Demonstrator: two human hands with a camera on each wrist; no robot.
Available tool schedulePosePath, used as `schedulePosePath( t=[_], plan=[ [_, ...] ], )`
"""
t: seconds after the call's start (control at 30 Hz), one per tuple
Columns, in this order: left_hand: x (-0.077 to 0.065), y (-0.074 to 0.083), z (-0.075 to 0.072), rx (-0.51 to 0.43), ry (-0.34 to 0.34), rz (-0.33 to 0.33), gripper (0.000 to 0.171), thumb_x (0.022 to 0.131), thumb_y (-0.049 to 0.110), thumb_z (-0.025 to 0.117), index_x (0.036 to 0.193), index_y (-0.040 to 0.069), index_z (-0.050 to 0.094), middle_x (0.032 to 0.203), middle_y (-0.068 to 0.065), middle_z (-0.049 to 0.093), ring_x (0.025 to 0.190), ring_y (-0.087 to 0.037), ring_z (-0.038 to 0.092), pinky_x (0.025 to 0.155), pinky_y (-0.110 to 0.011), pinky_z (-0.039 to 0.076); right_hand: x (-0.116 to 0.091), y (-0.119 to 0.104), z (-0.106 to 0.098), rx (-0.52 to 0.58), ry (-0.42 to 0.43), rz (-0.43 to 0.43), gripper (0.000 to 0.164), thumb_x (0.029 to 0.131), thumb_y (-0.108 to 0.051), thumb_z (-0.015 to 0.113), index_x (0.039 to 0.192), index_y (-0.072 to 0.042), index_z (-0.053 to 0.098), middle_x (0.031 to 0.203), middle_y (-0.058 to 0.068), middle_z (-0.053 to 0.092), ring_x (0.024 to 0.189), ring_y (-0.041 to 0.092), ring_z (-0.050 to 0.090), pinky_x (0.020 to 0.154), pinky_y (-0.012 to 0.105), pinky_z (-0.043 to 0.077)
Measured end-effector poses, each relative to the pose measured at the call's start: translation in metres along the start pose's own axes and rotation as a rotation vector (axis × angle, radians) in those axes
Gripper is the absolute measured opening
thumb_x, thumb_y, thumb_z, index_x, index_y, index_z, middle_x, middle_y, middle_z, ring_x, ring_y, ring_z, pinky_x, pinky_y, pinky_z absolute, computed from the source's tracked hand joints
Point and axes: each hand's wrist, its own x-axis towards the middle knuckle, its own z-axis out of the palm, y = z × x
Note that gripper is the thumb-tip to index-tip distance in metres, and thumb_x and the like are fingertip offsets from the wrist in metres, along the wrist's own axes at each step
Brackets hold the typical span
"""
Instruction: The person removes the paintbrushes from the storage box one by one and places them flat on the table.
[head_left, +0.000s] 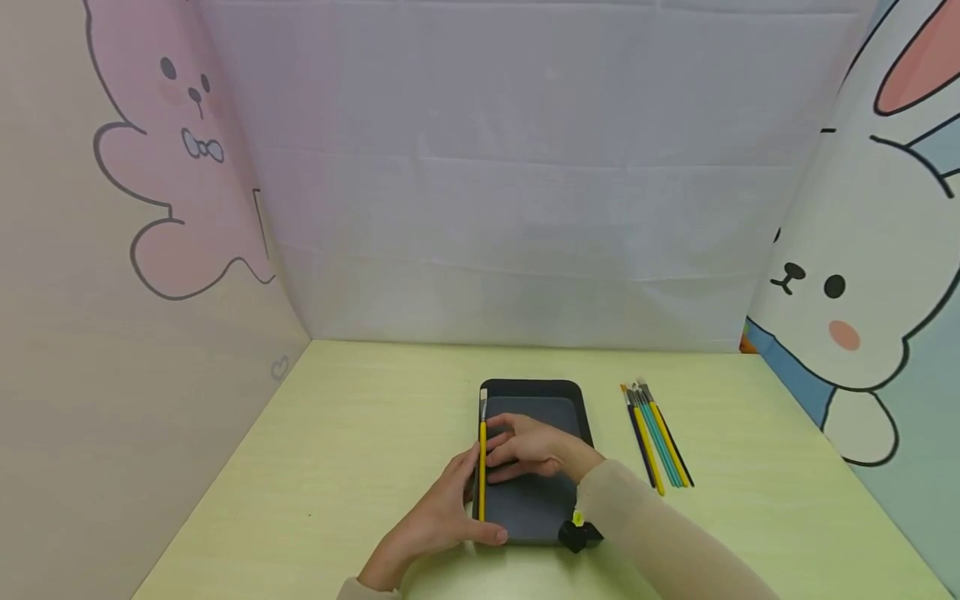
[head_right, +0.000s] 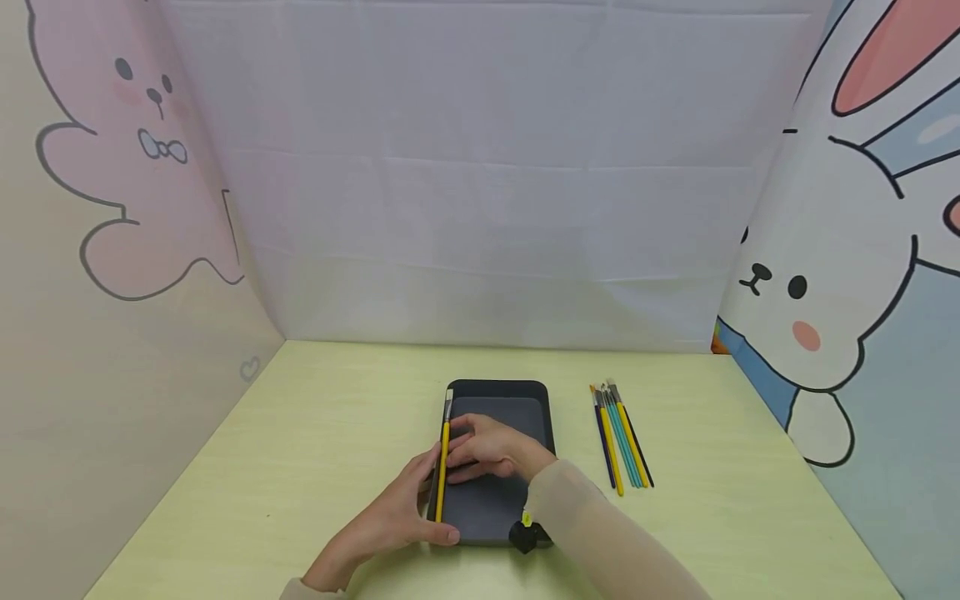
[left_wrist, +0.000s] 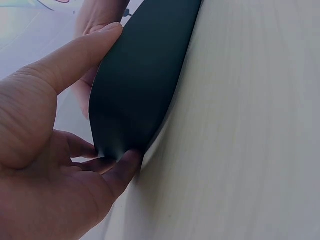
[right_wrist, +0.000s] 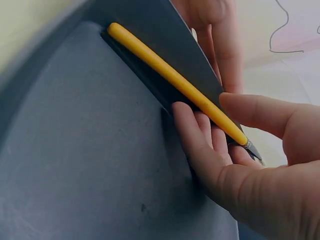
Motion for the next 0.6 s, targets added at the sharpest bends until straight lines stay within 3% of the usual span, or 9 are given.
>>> schedulePosePath(
  t=[0.6],
  plan=[
    [0.0005, 0.0005, -0.0001, -0.048, -0.015, -0.01, 0.127, 0.084, 0.028, 0.094, 0.172, 0.011, 0.004, 0.172, -0.021, 0.015, 0.155, -0.036, 0.034, 0.12, -0.049, 0.04, 0.0048, 0.0015, 0.0042, 0.009, 0.074, -0.012, 0.065, 0.095, 0.012, 0.068, 0.152, 0.004, 0.036, 0.128, 0.025, 0.063, 0.108, 0.033, 0.072, 0.095, 0.048, 0.062]
  ],
)
